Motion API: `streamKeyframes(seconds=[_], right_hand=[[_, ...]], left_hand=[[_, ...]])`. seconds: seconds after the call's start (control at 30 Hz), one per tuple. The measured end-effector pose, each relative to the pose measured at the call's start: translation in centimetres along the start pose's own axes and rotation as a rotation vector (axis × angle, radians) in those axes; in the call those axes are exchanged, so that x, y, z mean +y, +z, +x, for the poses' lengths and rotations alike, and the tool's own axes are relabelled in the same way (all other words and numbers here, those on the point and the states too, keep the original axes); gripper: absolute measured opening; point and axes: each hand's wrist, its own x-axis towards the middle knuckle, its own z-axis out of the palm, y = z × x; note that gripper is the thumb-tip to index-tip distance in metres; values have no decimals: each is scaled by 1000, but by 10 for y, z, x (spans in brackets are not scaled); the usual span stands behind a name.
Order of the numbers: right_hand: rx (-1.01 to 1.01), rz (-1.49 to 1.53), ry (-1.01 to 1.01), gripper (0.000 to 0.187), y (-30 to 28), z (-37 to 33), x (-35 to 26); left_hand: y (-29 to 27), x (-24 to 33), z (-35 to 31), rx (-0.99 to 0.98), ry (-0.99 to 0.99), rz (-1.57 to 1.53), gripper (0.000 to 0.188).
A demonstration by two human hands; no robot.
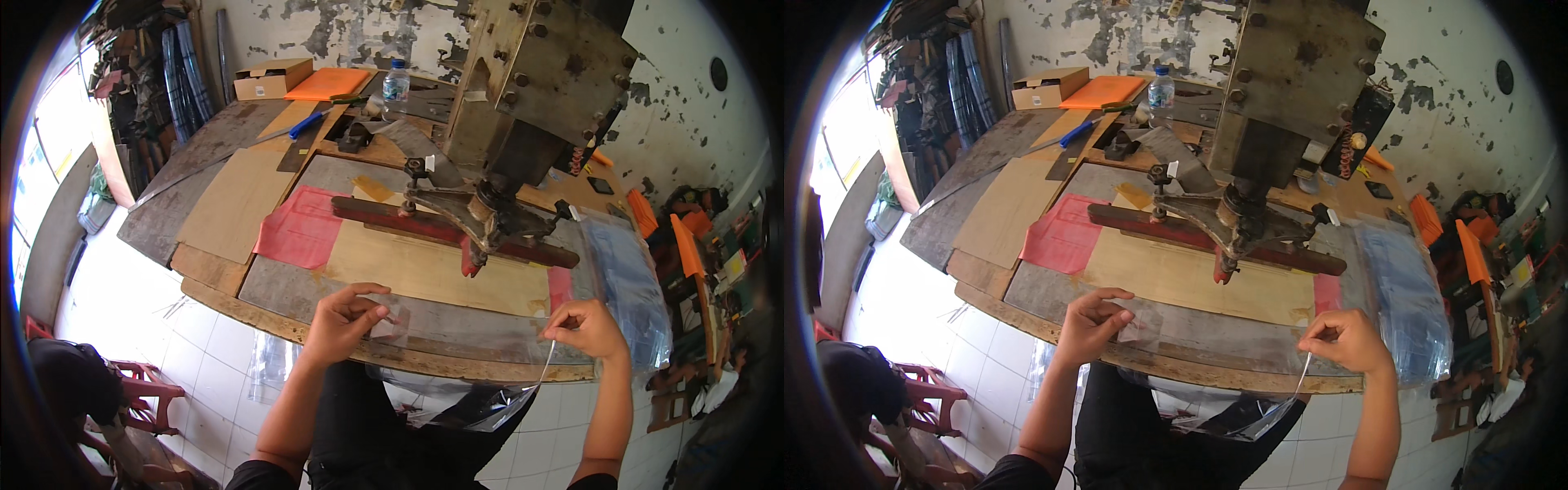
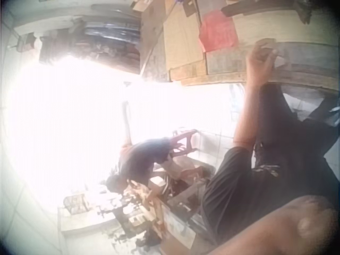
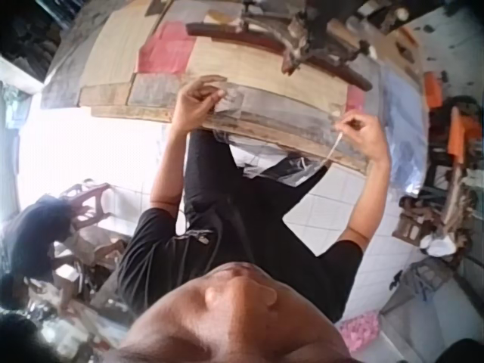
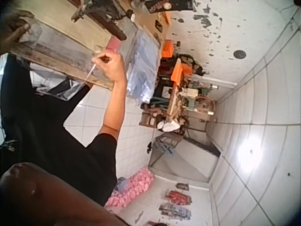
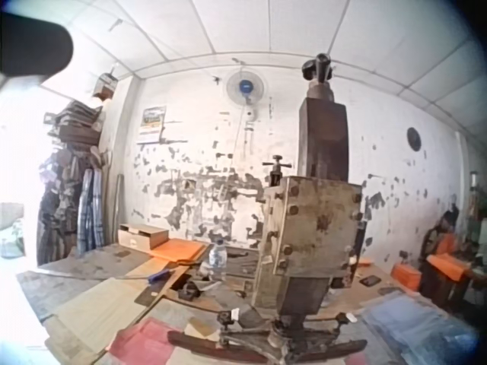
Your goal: The person handles transparent plastic sheets by hand, unfolding, aligning, and positioning them on the work table beneath the press machine.
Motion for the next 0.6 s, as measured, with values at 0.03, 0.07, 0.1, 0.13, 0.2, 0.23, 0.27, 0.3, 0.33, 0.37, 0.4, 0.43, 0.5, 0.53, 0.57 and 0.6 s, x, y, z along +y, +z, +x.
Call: streamKeyframes(seconds=[0.03, 0.07, 0.1, 0.13, 0.2, 0.23, 0.27, 0.3, 0.33, 0.37, 0.4, 0.43, 0.5, 0.53, 0.57, 0.6], right_hand=[[16, 7, 17, 9, 1, 1, -3], [34, 14, 35, 8, 2, 1, -6], [42, 11, 41, 8, 3, 1, -9], [53, -65, 16, 8, 3, 1, -11], [78, -144, 4, 8, 3, 0, -17], [83, -176, -36, 8, 3, 1, -24], [89, -207, -73, 8, 3, 1, -28], [102, -210, -61, 8, 4, 0, -30], [113, -180, -81, 8, 5, 1, -33], [124, -149, -103, 8, 7, 1, -35], [139, -163, -105, 8, 7, -1, -37], [149, -163, -97, 8, 7, -2, -39], [169, -167, -144, 8, 8, -5, -41], [175, -164, -140, 8, 8, -6, -43], [169, -161, -144, 9, 8, -7, -44], [163, -158, -149, 9, 8, -8, -45]], left_hand=[[-1, -3, 0, 25, 5, 16, 30], [-1, -3, 0, 18, 5, 11, 30], [-1, -1, -1, 50, -2, 32, 31], [-1, -1, -1, 79, -9, 52, 31], [-2, -3, -1, 89, 2, 49, 31], [-3, -1, -1, 117, 14, 53, 31], [-2, 4, -1, 126, 18, 72, 30], [-4, 3, -1, 109, 17, 65, 30], [-7, 2, -1, 115, -16, 75, 31], [-9, 1, -1, 122, -50, 87, 32], [-8, 3, -1, 128, -27, 92, 32], [-8, 2, -1, 116, -29, 91, 32], [-9, 0, 0, 156, 34, 82, 29], [-8, 8, 0, 140, 30, 78, 29], [-9, 8, 0, 134, 28, 79, 29], [-11, 8, 0, 130, 39, 75, 30]])
